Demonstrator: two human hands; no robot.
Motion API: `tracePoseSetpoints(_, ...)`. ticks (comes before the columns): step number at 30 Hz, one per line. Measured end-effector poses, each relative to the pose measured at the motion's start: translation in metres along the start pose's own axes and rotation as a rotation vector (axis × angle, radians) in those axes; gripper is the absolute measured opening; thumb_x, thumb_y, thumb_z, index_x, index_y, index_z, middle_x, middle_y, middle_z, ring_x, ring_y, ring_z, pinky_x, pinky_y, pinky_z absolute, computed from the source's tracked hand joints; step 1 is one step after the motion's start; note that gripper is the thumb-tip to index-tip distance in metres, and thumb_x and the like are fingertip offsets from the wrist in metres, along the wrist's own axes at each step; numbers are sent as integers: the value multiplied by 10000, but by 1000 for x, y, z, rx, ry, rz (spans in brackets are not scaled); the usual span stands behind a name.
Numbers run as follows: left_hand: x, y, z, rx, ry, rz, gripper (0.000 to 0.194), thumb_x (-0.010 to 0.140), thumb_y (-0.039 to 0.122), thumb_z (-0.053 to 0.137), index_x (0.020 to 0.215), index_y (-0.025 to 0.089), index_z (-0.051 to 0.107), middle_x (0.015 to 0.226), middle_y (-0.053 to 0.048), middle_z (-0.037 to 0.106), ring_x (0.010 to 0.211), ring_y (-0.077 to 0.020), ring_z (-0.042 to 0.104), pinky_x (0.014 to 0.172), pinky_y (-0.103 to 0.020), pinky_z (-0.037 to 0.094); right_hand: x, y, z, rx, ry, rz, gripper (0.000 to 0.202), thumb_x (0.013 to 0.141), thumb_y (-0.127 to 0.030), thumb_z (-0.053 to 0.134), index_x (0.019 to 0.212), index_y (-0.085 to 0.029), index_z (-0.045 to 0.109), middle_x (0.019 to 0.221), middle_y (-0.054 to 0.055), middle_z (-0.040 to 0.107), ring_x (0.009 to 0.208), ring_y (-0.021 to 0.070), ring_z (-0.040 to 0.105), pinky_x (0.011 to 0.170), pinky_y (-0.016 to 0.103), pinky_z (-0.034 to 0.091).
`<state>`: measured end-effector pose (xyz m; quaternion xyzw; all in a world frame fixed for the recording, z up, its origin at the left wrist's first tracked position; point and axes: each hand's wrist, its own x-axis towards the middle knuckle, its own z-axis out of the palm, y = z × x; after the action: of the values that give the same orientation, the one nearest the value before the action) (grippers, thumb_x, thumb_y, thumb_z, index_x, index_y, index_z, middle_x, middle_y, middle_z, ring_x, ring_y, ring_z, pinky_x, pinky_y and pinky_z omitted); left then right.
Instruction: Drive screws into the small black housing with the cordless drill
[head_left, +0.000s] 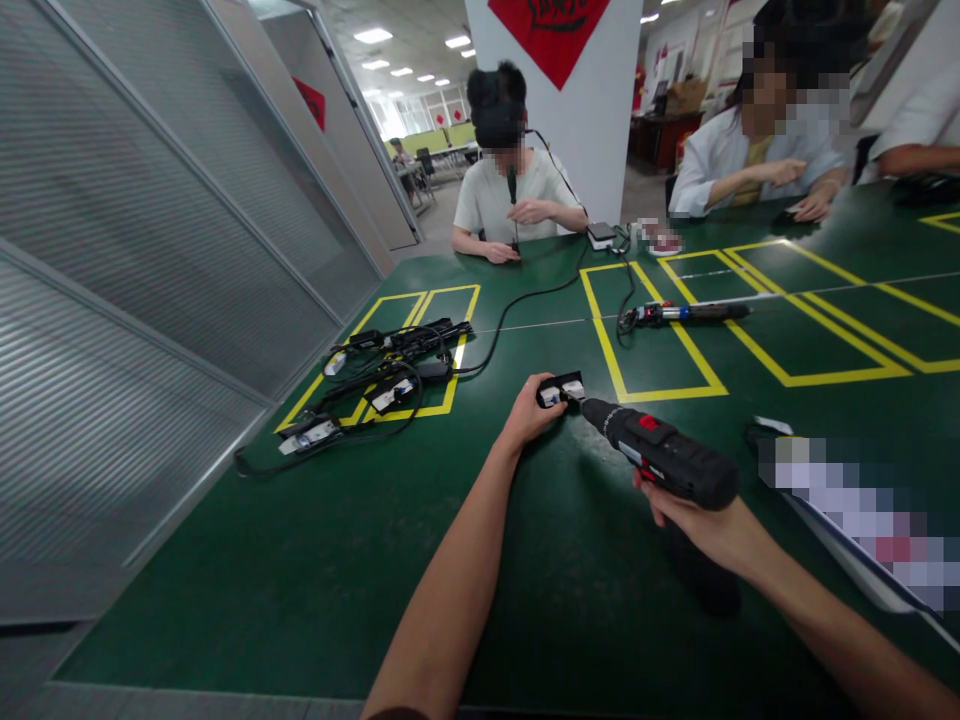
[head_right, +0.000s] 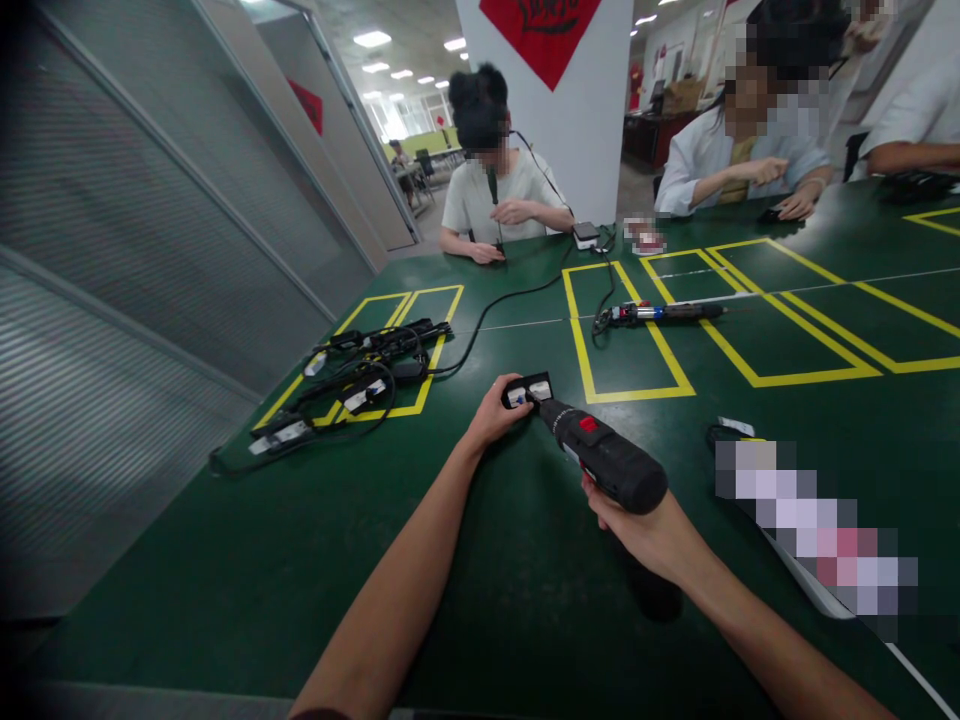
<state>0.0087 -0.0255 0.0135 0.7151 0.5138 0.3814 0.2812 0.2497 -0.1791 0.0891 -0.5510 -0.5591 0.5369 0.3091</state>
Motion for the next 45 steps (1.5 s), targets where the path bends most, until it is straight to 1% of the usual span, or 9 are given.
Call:
tracePoseSetpoints(6, 0, -3, 1, -18, 13, 26, 498, 703, 260, 636, 1171, 187, 483, 1116, -59, 554, 1002, -178, 546, 910, -321, 432, 0, -4, 1, 5, 16, -10, 149, 778, -317, 595, 839, -200, 665, 680, 10, 646, 622, 180, 619, 594, 325, 517)
tracePoseSetpoints(9, 0, -4, 1, -19, 9, 30, 503, 704, 255, 633, 1177, 185, 477, 1126, -62, 548, 1012, -177, 542, 920, -322, 427, 1, -1, 0, 5, 16, -18, 173, 783, -337, 593, 846, -192, 665, 674, 11, 642, 600, 173, 611, 589, 326, 513)
tracePoseSetpoints(16, -1, -4, 1, -11, 0, 24, 511, 707, 254, 632, 1187, 186, 470, 1122, -63, 544, 1007, -176, 539, 922, -321, 424, 2, 5, -4, -11, -22, -7, 209, 801, -371, 581, 900, -203, 657, 738, 24, 651, 605, 181, 615, 603, 347, 515)
tracePoseSetpoints(21, -1, -3, 1, -10, -1, 17, 505, 705, 249, 630, 1181, 190, 473, 1116, -59, 543, 1004, -176, 537, 920, -321, 424, 2, 3, -4, -22, -33, -3, 168, 820, -352, 562, 856, -214, 651, 789, 30, 651, 694, 197, 629, 629, 333, 509)
tracePoseSetpoints(27, -2, -4, 1, -19, 4, 28, 512, 705, 256, 629, 1186, 193, 468, 1121, -60, 539, 1007, -176, 534, 925, -320, 420, 1, 4, -5, -33, -35, 5, 201, 832, -351, 550, 922, -198, 644, 730, 15, 631, 637, 179, 603, 650, 336, 497)
tracePoseSetpoints(33, -2, -3, 0, -25, -1, 30, 507, 707, 241, 624, 1186, 194, 466, 1135, -66, 536, 1027, -180, 531, 935, -321, 417, 1, 4, -4, -30, -34, 8, 200, 835, -354, 550, 927, -203, 643, 655, -6, 607, 630, 179, 596, 641, 328, 498)
tracePoseSetpoints(38, -2, -1, 0, -23, 4, 14, 503, 706, 208, 612, 1187, 188, 468, 1122, -67, 542, 1013, -180, 536, 931, -326, 422, 2, 4, -2, -9, -19, 2, 192, 826, -373, 566, 892, -209, 642, 731, 10, 634, 651, 175, 609, 625, 311, 510)
tracePoseSetpoints(45, -2, -2, 0, -18, 2, 12, 504, 707, 223, 618, 1187, 192, 470, 1124, -65, 543, 1010, -179, 538, 925, -320, 424, 1, 5, -3, 3, -24, 2, 166, 824, -346, 576, 908, -215, 633, 737, 8, 629, 615, 162, 587, 624, 325, 508)
